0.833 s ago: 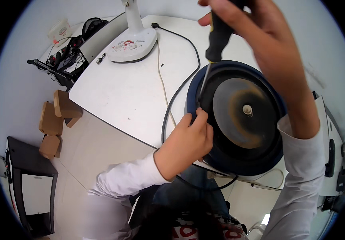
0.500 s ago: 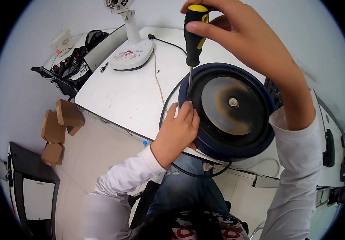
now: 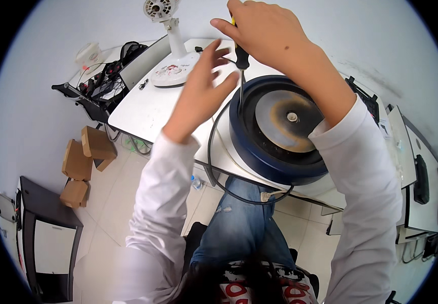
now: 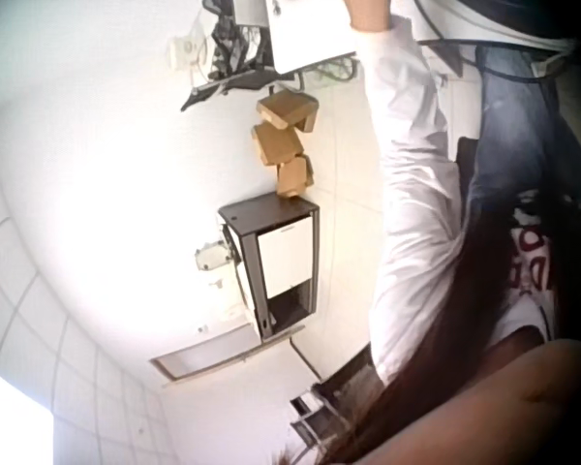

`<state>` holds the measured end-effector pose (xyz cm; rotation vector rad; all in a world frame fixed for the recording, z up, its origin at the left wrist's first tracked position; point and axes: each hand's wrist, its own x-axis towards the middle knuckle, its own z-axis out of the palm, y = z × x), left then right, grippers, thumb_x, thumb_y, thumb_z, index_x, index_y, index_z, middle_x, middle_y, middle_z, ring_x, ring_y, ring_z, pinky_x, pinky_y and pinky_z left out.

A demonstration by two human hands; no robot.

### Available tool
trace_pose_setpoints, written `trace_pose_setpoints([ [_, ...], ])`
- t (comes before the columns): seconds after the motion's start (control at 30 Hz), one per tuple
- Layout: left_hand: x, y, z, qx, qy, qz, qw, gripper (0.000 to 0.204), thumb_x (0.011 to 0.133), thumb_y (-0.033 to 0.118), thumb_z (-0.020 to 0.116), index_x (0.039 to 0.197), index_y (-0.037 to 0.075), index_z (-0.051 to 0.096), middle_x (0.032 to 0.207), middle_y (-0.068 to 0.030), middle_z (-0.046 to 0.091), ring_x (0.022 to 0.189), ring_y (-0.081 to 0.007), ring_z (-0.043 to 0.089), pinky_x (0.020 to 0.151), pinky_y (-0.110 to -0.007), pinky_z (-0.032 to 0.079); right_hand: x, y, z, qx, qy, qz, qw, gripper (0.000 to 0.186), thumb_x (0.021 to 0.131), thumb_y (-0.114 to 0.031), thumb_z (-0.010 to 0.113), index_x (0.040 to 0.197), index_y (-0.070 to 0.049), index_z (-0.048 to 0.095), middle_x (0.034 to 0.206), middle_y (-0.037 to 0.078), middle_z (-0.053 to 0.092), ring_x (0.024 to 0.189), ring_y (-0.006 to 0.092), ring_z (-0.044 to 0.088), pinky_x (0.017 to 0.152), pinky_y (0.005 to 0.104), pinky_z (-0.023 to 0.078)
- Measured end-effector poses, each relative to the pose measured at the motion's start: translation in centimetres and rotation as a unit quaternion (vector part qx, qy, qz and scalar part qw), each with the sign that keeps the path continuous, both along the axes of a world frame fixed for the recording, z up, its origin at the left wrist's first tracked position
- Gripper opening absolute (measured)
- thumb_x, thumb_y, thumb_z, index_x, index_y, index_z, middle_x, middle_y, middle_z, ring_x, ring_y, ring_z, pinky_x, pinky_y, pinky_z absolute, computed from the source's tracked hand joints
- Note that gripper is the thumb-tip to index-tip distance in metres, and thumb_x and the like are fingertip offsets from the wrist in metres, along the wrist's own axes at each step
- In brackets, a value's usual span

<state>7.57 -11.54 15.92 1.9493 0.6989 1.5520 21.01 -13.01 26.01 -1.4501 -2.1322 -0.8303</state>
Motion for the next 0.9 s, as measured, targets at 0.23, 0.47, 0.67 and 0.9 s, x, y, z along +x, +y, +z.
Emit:
trace_pose_setpoints([
  [0.23, 6.1, 3.0, 2.9, -0.091, -0.099, -0.078, 0.988, 0.02, 0.084, 0.011, 0.063, 0.096, -0.002, 0.055, 0.079, -0.0051, 0.061, 0.075, -0.0126, 0.057, 0.065, -0.03, 0.045, 2.8, 2.3, -0.5, -0.121, 0.155, 0.1, 0.975, 0.047, 0.094, -0.038, 0.05, 0.128, -0.006, 0.053, 0.111, 0.01, 0.064, 0.1, 0.0181, 0.063, 0.084, 0.0322, 0.051],
  [0.47, 5.1, 4.9, 3.8, -0.237, 0.055, -0.39, 0.888, 0.029, 0.083, 0.017, 0.067, 0.067, 0.013, 0.044, 0.05, 0.0067, 0.033, 0.042, -0.0046, 0.028, 0.042, -0.024, 0.018, 4.5, 2.7, 0.9, -0.294, 0.272, 0.327, 0.856, 0.038, 0.091, -0.029, 0.054, 0.12, -0.005, 0.061, 0.106, 0.011, 0.067, 0.106, 0.0202, 0.062, 0.092, 0.0318, 0.049],
  [0.67, 3.8, 7.9, 3.5, -0.263, 0.033, -0.608, 0.749, 0.038, 0.086, 0.018, 0.066, 0.062, 0.016, 0.036, 0.05, 0.0076, 0.026, 0.041, -0.0038, 0.024, 0.043, -0.022, 0.017, 2.4, 3.4, 0.3, -0.338, 0.419, 0.426, 0.727, 0.03, 0.093, -0.031, 0.057, 0.094, -0.003, 0.069, 0.049, -0.003, 0.049, 0.046, 0.0062, 0.05, 0.063, 0.0244, 0.051],
  [0.9, 4.6, 10.1, 1.9, -0.234, 0.016, -0.666, 0.708, 0.043, 0.075, 0.038, 0.078, 0.068, 0.015, 0.042, 0.046, 0.0117, 0.031, 0.034, 0.0002, 0.025, 0.038, -0.019, 0.02, 2.9, 4.0, 0.7, -0.426, 0.375, 0.404, 0.718, 0.04, 0.092, -0.041, 0.053, 0.074, -0.006, 0.06, 0.044, -0.007, 0.033, 0.043, 0.0045, 0.035, 0.069, 0.0246, 0.047],
])
